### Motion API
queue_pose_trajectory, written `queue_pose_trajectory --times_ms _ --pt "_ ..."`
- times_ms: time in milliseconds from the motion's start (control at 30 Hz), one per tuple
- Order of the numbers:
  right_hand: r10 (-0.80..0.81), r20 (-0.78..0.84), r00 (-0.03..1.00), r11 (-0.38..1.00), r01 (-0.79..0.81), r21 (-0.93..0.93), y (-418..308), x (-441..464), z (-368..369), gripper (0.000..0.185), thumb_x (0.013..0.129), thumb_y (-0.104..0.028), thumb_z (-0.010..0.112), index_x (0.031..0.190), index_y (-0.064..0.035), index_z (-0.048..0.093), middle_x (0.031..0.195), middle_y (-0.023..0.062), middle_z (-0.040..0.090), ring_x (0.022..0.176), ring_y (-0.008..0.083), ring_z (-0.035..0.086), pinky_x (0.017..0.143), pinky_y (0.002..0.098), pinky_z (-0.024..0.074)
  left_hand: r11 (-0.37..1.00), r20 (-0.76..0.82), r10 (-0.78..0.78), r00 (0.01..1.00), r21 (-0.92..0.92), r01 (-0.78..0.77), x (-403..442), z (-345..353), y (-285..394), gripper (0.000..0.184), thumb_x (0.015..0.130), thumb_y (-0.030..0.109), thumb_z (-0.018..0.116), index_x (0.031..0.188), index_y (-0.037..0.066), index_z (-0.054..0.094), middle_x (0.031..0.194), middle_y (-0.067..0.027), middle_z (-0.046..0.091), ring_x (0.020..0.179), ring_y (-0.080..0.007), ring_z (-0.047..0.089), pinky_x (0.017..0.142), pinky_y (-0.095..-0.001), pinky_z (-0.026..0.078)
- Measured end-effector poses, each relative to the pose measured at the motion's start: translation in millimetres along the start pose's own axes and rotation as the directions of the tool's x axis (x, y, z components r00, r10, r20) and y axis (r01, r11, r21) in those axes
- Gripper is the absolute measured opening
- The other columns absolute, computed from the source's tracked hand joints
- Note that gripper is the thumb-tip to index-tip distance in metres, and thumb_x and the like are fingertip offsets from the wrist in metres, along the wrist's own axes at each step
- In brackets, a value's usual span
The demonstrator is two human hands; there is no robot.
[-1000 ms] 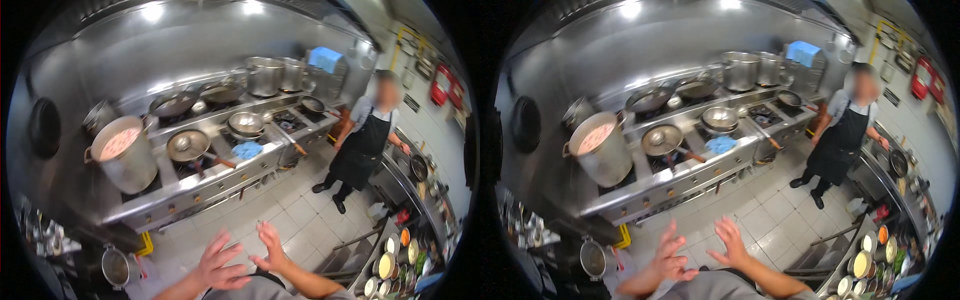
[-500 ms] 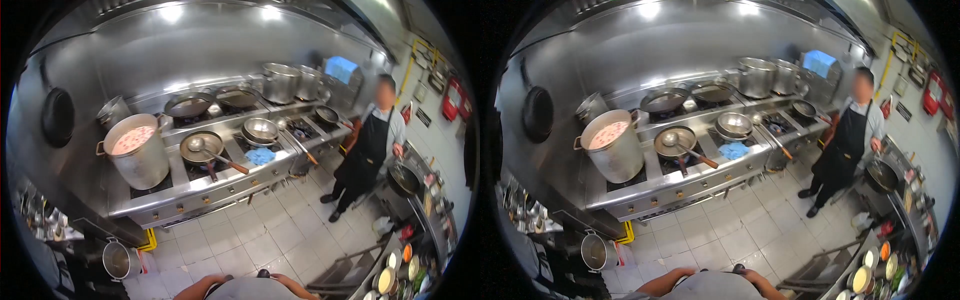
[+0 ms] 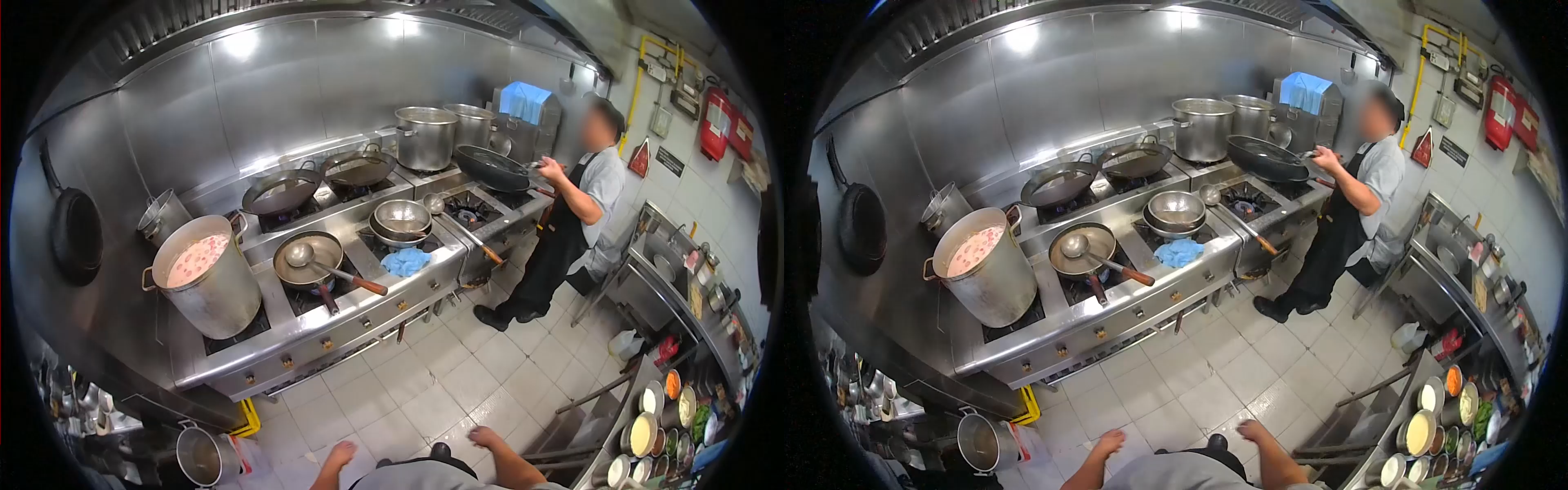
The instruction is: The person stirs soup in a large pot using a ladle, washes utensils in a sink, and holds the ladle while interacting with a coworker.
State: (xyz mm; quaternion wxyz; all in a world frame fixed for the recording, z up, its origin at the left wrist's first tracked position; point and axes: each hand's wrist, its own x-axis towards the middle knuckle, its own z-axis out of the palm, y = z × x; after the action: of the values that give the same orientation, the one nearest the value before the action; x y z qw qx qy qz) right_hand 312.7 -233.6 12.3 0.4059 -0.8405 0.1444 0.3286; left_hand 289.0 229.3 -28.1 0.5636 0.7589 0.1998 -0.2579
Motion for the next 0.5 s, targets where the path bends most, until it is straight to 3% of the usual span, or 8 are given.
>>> queue_pose_trajectory --times_ms 33,100,133,233,367,433,467,500 --pt "-0.503 0.076 0.861 0.831 0.506 -0.232 -9.8 25.0 14.7 0.035 0.075 -0.031 0.052 0.093 -0.0021 0.056 0.087 0.0132 0.058 0.063 0.0192 0.059 0.055 0.0298 0.0477 0.958 0.032 0.236 0.971 0.158 -0.238 25.7 22.6 6.8 0.035 0.074 0.03 0.055 0.098 0.005 0.054 0.078 -0.0101 0.059 0.071 -0.0189 0.055 0.062 -0.0307 0.045" --pt "-0.322 0.126 0.938 0.927 0.339 -0.157 -91.4 32.0 40.3 0.035 0.077 -0.027 0.053 0.104 -0.0047 0.051 0.09 0.0129 0.057 0.071 0.0183 0.058 0.065 0.0278 0.0461 0.869 0.202 0.405 0.892 0.217 -0.444 1.2 50.2 77.2 0.039 0.075 0.032 0.054 0.103 0.005 0.052 0.087 -0.0122 0.059 0.078 -0.021 0.056 0.072 -0.0313 0.043" --pt "-0.367 0.156 0.917 0.914 0.387 -0.123 -123.7 28.0 49.7 0.036 0.077 -0.027 0.053 0.105 -0.005 0.05 0.089 0.0121 0.057 0.071 0.0178 0.058 0.065 0.0277 0.0459 0.867 0.197 0.413 0.889 0.216 -0.45 -11.2 56.4 93.6 0.039 0.075 0.032 0.054 0.103 0.005 0.052 0.087 -0.0122 0.059 0.078 -0.021 0.056 0.072 -0.0313 0.043" --pt "-0.447 0.238 0.862 0.883 0.468 -0.036 -177.9 7.6 65.8 0.037 0.077 -0.028 0.054 0.107 -0.0053 0.049 0.086 0.0108 0.058 0.07 0.0168 0.057 0.063 0.0275 0.0455 0.821 0.382 0.462 0.801 0.158 -0.549 -32.9 56.7 107.3 0.04 0.076 0.033 0.053 0.104 0.005 0.051 0.092 -0.0123 0.058 0.077 -0.0205 0.055 0.07 -0.031 0.044" --pt "-0.448 0.288 0.846 0.886 0.464 0.015 -159.8 5.5 63.2 0.039 0.077 -0.03 0.053 0.107 -0.006 0.049 0.082 0.01 0.059 0.068 0.0163 0.057 0.062 0.0276 0.0454 0.971 0.33 -0.02 0.944 0.231 -0.06 -34.9 13.8 34.3 0.038 0.079 0.034 0.047 0.105 0.007 0.051 0.091 -0.009 0.058 0.078 -0.0206 0.054 0.067 -0.0309 0.043" --pt "-0.28 0.293 0.914 0.942 0.321 -0.099 -124.2 4.1 48.2 0.038 0.076 -0.028 0.052 0.108 -0.0064 0.048 0.088 0.0115 0.059 0.07 0.0208 0.057 0.066 0.0306 0.0454 0.667 0.346 0.197 0.917 0.639 -0.384 -1.4 -26.6 -60.9 0.038 0.077 0.037 0.044 0.098 0.006 0.055 0.092 -0.0121 0.057 0.078 -0.0246 0.055 0.069 -0.0348 0.043" --pt "-0.311 0.299 0.902 0.906 0.376 -0.193 -101.7 0.0 35.7 0.036 0.076 -0.029 0.051 0.104 -0.0056 0.051 0.089 0.0118 0.059 0.071 0.0238 0.057 0.067 0.032 0.0452 0.747 0.174 0.02 0.984 0.652 -0.13 -2.7 -44.2 -108.7 0.039 0.076 0.038 0.043 0.092 0.005 0.058 0.094 -0.0162 0.055 0.082 -0.0276 0.054 0.073 -0.0377 0.042" --pt "-0.338 0.309 0.889 0.859 0.426 -0.285 -64.7 1.2 26.4 0.035 0.076 -0.03 0.05 0.1 -0.0047 0.054 0.089 0.012 0.059 0.072 0.0268 0.057 0.068 0.0335 0.045 0.759 0.062 -0.256 0.965 0.63 0.161 -32.8 -59.8 -105.4 0.042 0.074 0.041 0.045 0.095 0.007 0.057 0.094 -0.0155 0.057 0.093 -0.0234 0.052 0.081 -0.0329 0.039"
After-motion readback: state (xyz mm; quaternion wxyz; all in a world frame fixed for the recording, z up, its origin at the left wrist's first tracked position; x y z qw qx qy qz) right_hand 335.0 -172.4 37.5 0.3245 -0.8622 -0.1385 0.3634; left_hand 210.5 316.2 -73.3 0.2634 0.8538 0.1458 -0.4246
